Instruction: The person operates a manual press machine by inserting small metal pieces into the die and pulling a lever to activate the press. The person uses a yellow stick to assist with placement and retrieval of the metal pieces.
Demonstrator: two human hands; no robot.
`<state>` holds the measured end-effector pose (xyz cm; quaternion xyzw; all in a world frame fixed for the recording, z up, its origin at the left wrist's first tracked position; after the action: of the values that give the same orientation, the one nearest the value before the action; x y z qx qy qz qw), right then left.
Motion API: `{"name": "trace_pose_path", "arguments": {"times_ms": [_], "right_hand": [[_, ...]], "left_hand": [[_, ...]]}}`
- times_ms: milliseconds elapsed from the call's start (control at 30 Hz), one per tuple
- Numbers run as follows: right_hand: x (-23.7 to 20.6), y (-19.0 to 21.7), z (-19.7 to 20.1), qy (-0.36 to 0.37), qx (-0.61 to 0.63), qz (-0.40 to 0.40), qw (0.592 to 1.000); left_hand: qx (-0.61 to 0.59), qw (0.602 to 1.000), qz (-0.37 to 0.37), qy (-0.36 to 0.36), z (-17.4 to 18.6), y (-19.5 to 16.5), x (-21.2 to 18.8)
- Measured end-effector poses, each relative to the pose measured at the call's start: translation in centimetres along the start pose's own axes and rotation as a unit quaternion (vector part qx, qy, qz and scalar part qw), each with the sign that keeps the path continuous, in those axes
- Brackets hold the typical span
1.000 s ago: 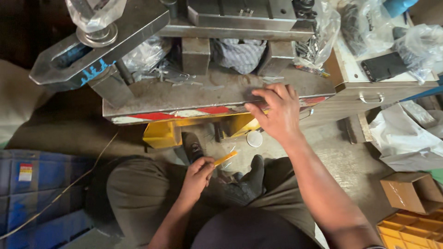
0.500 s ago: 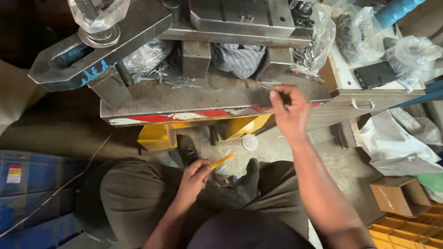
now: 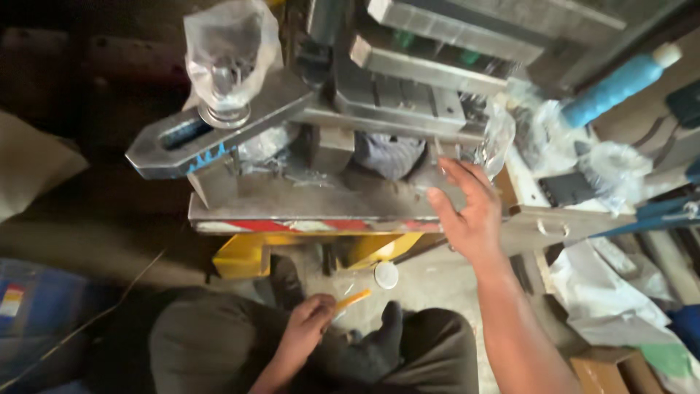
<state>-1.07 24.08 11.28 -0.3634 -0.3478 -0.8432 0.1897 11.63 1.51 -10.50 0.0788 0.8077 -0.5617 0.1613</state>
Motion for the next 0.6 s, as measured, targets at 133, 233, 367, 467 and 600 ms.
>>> {"name": "trace_pose_path", "arguments": {"times_ms": [133,233,367,467,600], "right_hand": [[4.9,2.0,-2.2,0.013,-0.108,0.127,0.986],[7.7,1.9,-4.1,0.048,-0.166,0.137,0.975],[9.7,0.8,-6.4,0.106,-0.212,0.111,0.965],[10.4,0.2,-7.6,0.107,-0.252,0.138,0.952],[10.5,-0.5,-8.4,0.097,-0.29,0.143,0.941]], "left_hand": [[-0.004,0.998,-0.054,0.013,0.1,-0.7,0.0],[-0.015,0.999,-0.036,0.016,0.6,-0.9,-0.2],[-0.028,0.999,0.031,-0.002,1.4,-1.2,-0.8],[-0.048,0.996,0.075,-0.004,1.6,-1.5,-1.0],[-0.061,0.996,0.065,0.02,1.9,-1.4,-0.8]]}}
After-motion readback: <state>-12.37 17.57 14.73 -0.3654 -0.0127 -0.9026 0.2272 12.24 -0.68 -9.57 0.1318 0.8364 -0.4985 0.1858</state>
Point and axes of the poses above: each hand's wrist, its own x-axis towards the middle knuckle, its own z-axis out of the back of the hand, y = z × x, the point moved 2 cm from there along x, towards the middle knuckle, and after that the axes turned 14 degrees about -y, right-handed, at the moved point
